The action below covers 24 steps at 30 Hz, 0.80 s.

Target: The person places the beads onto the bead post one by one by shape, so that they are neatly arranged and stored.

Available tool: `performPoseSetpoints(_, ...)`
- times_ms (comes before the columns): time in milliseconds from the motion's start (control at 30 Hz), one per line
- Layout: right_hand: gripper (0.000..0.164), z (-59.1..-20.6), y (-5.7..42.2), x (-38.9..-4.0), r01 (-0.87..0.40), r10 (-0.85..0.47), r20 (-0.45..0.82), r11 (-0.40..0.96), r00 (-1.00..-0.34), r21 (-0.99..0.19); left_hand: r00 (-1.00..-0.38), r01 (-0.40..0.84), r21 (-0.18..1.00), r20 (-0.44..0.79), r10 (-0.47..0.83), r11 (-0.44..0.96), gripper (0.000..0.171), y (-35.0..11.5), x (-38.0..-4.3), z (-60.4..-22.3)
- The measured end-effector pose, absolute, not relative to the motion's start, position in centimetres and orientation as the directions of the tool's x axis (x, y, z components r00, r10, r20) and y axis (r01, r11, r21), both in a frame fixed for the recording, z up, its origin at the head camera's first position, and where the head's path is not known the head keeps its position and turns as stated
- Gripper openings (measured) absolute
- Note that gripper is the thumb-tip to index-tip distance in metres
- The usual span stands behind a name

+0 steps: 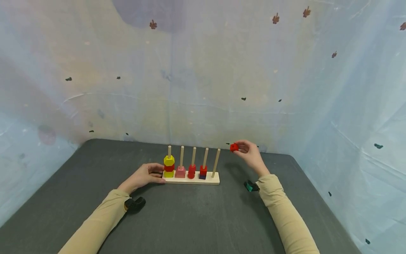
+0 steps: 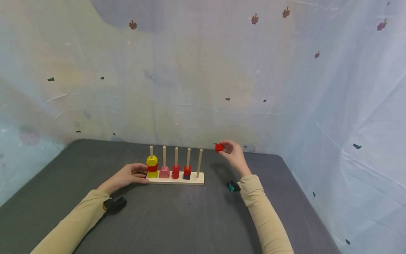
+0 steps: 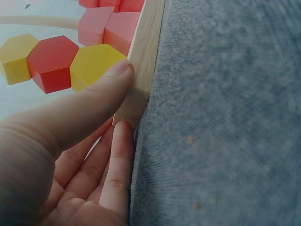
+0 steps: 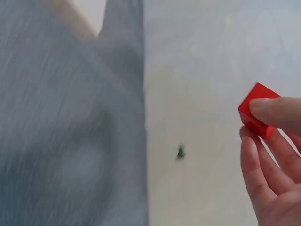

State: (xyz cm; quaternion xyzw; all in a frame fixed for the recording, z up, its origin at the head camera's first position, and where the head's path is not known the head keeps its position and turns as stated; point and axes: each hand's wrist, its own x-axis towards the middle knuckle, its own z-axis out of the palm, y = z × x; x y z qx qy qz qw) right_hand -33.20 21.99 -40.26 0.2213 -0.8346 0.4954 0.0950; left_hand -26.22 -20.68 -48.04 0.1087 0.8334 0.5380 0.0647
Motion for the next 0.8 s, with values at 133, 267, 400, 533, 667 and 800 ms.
performPoseSetpoints(133, 0.038, -38.7, 20.3, -31.7, -0.511, -0.271, 0.441, 0.308, -0.856, -0.803, -0.966, 0.113, 0.912, 0.008, 0.257, 0.395, 0.061, -20.6, -26.2, -48.1)
performPoseSetpoints(267, 0.037, -36.5, 18.2, -29.8, -0.518, -0.250, 0.465, 0.229, -0.849, -0.824, -0.965, 0.113, 0.913, 0.008, 0.260, 0.391, 0.061, -20.6, -26.3, -48.0)
performPoseSetpoints(400, 0.038, -35.0, 16.4, -28.4, -0.506, -0.225, 0.468, 0.160, -0.855, -0.847, -0.964, 0.126, 0.912, 0.021, 0.264, 0.390, 0.059, -20.7, -26.3, -47.6)
performPoseSetpoints(533, 0.037, -34.6, 15.0, -27.7, -0.493, -0.271, 0.454, 0.098, -0.849, -0.864, -0.964, 0.134, 0.907, 0.026, 0.263, 0.399, 0.060, -20.8, -26.1, -47.4)
performPoseSetpoints(667, 0.036, -35.1, 14.0, -27.2, -0.480, -0.343, 0.431, 0.069, -0.834, -0.875, -0.967, 0.132, 0.904, 0.028, 0.254, 0.406, 0.060, -20.7, -26.1, -47.6)
performPoseSetpoints(800, 0.035, -35.4, 13.3, -26.8, -0.478, -0.366, 0.426, 0.062, -0.827, -0.876, -0.964, 0.151, 0.903, 0.044, 0.264, 0.401, 0.059, -20.5, -26.1, -47.9)
